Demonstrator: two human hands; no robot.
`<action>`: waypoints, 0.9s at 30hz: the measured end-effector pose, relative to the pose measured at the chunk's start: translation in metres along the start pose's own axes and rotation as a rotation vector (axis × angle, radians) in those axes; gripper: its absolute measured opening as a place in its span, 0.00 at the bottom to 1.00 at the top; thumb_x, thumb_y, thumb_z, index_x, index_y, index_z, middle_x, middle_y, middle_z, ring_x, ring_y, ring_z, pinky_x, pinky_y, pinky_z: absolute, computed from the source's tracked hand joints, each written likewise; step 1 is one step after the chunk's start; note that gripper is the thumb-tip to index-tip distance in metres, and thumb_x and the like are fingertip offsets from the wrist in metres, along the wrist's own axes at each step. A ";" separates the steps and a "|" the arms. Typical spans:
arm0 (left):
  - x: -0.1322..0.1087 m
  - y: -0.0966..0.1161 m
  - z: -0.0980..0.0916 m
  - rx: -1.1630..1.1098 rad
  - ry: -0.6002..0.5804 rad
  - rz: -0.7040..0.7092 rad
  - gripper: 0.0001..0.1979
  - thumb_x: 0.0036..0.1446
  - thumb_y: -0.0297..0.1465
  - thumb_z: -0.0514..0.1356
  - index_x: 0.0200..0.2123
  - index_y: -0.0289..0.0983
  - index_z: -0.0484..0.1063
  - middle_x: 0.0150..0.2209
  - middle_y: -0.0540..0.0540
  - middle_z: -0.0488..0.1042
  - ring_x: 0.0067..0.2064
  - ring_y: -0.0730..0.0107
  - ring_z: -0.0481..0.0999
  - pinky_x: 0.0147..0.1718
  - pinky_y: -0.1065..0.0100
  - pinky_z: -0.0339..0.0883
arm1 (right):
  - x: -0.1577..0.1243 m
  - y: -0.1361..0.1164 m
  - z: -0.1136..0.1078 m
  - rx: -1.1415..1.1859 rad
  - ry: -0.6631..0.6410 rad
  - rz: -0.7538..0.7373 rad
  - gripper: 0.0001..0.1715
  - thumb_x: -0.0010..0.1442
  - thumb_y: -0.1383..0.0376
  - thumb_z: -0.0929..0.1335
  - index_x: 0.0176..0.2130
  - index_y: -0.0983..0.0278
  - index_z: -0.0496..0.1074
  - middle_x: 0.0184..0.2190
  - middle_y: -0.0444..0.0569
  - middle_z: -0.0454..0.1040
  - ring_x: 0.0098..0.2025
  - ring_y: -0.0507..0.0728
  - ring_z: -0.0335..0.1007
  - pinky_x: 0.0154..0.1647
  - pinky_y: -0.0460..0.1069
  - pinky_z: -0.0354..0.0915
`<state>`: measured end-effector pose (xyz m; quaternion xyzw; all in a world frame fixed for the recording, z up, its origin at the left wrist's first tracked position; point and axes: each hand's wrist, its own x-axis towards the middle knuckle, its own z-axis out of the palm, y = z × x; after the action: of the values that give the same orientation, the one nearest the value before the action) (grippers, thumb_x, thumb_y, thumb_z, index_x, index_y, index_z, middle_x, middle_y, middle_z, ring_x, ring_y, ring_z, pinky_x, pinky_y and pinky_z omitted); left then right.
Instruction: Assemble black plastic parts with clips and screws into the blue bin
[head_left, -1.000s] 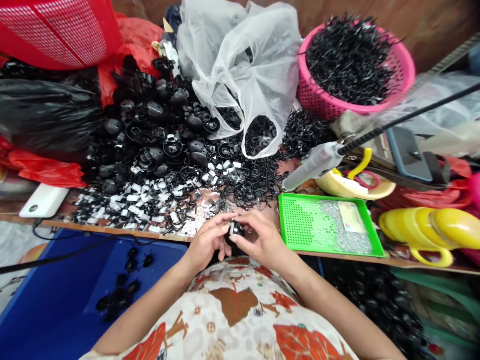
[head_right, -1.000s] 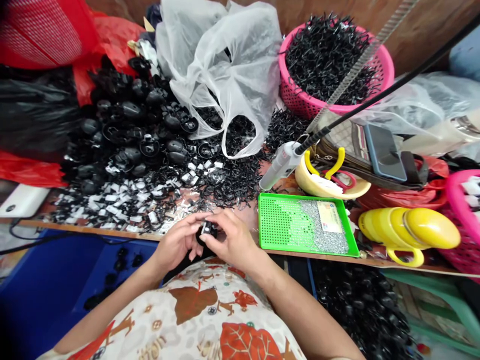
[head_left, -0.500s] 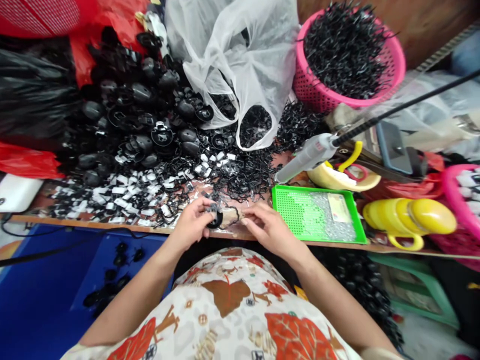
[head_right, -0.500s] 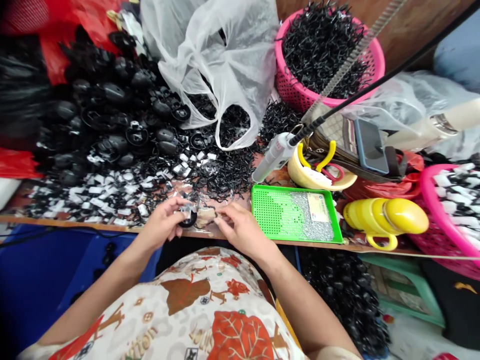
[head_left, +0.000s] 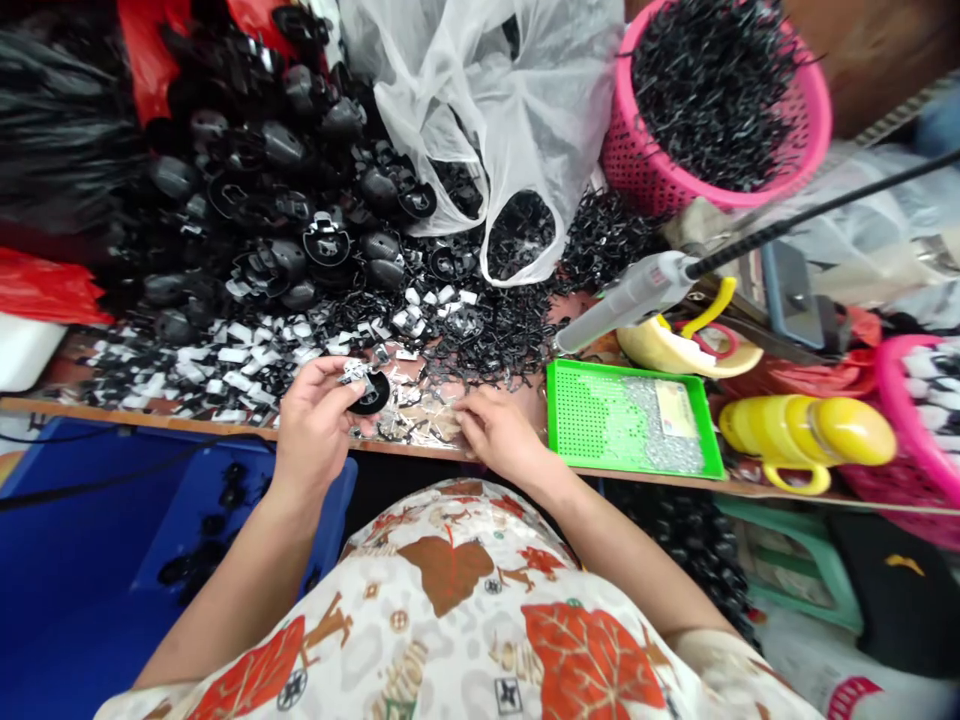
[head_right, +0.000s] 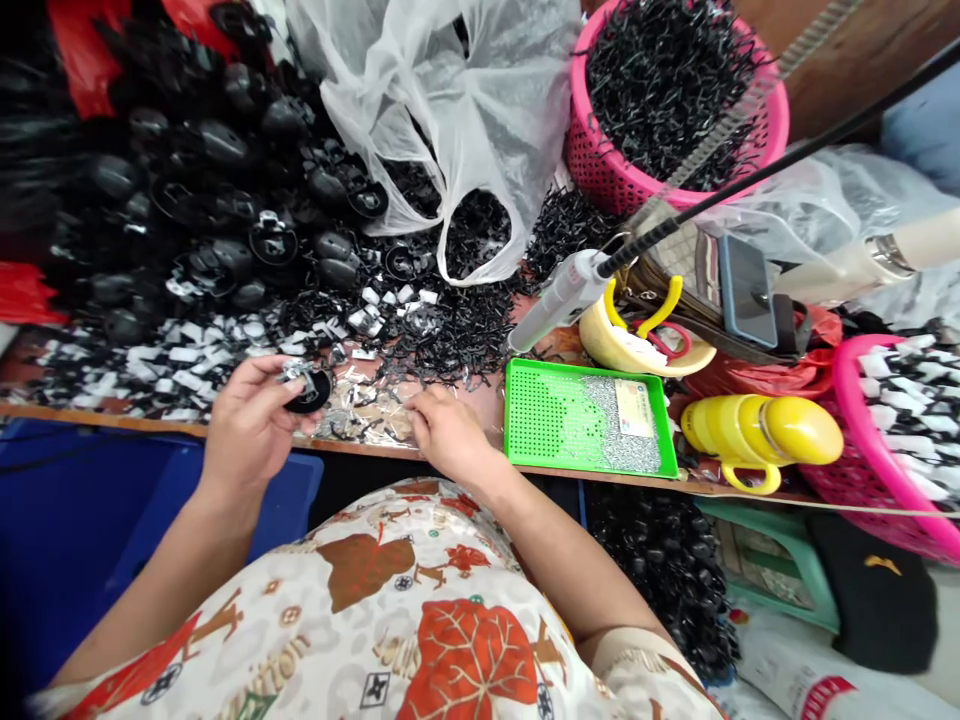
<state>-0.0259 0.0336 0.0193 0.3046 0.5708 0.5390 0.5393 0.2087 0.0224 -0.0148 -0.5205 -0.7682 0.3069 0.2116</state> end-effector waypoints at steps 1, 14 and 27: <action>-0.003 -0.002 -0.002 -0.002 0.003 -0.026 0.18 0.47 0.32 0.68 0.41 0.40 0.67 0.30 0.55 0.74 0.17 0.76 0.72 0.14 0.72 0.67 | 0.002 -0.003 0.005 0.012 -0.008 -0.018 0.10 0.67 0.70 0.66 0.45 0.62 0.77 0.40 0.51 0.75 0.43 0.57 0.72 0.48 0.53 0.69; -0.020 -0.027 -0.005 0.195 -0.283 -0.148 0.19 0.50 0.35 0.68 0.45 0.38 0.69 0.41 0.49 0.73 0.21 0.75 0.75 0.12 0.73 0.67 | 0.020 -0.025 0.015 0.242 0.059 0.209 0.11 0.65 0.63 0.66 0.31 0.60 0.63 0.27 0.43 0.69 0.30 0.53 0.66 0.31 0.48 0.63; -0.030 -0.045 0.015 0.083 -0.383 -0.108 0.13 0.54 0.32 0.67 0.42 0.38 0.71 0.38 0.50 0.74 0.31 0.73 0.75 0.28 0.68 0.79 | -0.016 -0.041 0.022 0.565 0.024 0.075 0.20 0.62 0.66 0.69 0.54 0.62 0.73 0.32 0.43 0.69 0.28 0.49 0.65 0.29 0.46 0.65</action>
<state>0.0055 -0.0006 -0.0119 0.3925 0.4951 0.4173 0.6532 0.1724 -0.0091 -0.0023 -0.4724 -0.6299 0.5103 0.3458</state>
